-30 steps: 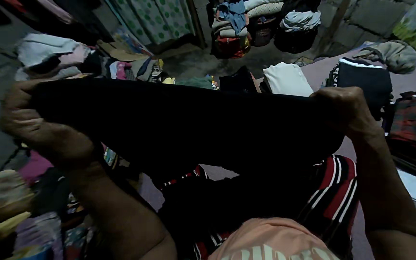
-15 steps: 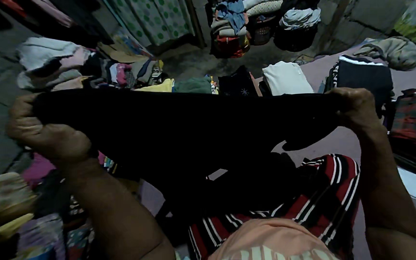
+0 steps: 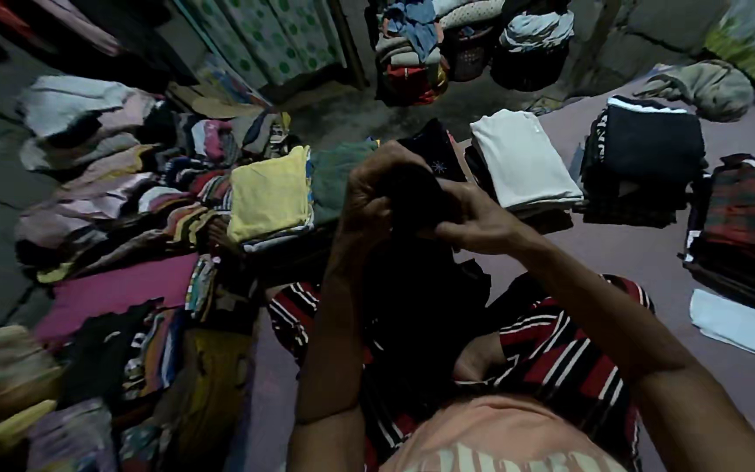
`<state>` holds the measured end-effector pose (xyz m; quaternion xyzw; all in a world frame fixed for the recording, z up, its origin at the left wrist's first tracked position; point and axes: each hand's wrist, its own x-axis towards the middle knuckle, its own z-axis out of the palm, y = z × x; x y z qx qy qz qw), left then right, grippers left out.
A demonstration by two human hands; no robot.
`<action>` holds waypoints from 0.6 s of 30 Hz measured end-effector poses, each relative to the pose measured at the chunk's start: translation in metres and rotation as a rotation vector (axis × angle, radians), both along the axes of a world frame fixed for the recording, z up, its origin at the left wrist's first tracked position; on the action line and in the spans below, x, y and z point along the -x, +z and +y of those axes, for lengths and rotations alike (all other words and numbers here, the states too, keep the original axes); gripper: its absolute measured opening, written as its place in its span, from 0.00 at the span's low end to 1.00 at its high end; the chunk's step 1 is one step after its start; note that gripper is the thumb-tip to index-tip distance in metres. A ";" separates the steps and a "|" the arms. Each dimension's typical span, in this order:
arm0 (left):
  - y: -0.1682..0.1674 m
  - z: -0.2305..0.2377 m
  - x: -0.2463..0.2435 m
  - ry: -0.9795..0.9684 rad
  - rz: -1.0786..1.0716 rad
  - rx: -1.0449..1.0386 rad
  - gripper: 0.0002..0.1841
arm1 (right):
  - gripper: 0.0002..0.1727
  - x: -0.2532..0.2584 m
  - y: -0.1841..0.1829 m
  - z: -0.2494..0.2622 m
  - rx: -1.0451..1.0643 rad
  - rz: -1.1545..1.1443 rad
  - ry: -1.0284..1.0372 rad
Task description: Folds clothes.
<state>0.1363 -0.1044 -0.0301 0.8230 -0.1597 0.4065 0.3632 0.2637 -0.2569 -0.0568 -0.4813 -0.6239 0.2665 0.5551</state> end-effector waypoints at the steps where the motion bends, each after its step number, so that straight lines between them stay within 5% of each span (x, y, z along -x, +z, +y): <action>1: -0.007 -0.010 0.000 0.118 -0.042 0.042 0.10 | 0.16 0.007 0.006 0.007 0.004 0.098 -0.026; 4: -0.042 -0.043 0.009 0.582 -0.171 0.184 0.19 | 0.23 0.014 0.027 0.018 -0.031 0.355 -0.090; 6: -0.080 -0.058 0.006 0.666 -0.303 0.263 0.18 | 0.30 0.013 0.044 0.017 -0.106 0.427 -0.081; 9: -0.131 -0.095 0.000 0.640 -0.137 0.442 0.48 | 0.25 0.014 0.066 0.011 -0.254 0.361 -0.126; 11: -0.149 -0.113 0.000 0.650 0.071 0.485 0.59 | 0.20 0.015 0.076 0.008 -0.367 0.277 -0.156; 14: -0.158 -0.119 -0.006 0.748 0.291 0.330 0.50 | 0.16 0.014 0.092 0.002 -0.506 0.156 -0.171; 16: -0.148 -0.113 -0.012 0.781 0.460 0.244 0.28 | 0.13 0.013 0.101 -0.003 -0.621 0.057 -0.184; 18: -0.123 -0.110 -0.014 0.792 0.757 0.403 0.19 | 0.07 0.012 0.112 -0.010 -0.737 -0.084 -0.289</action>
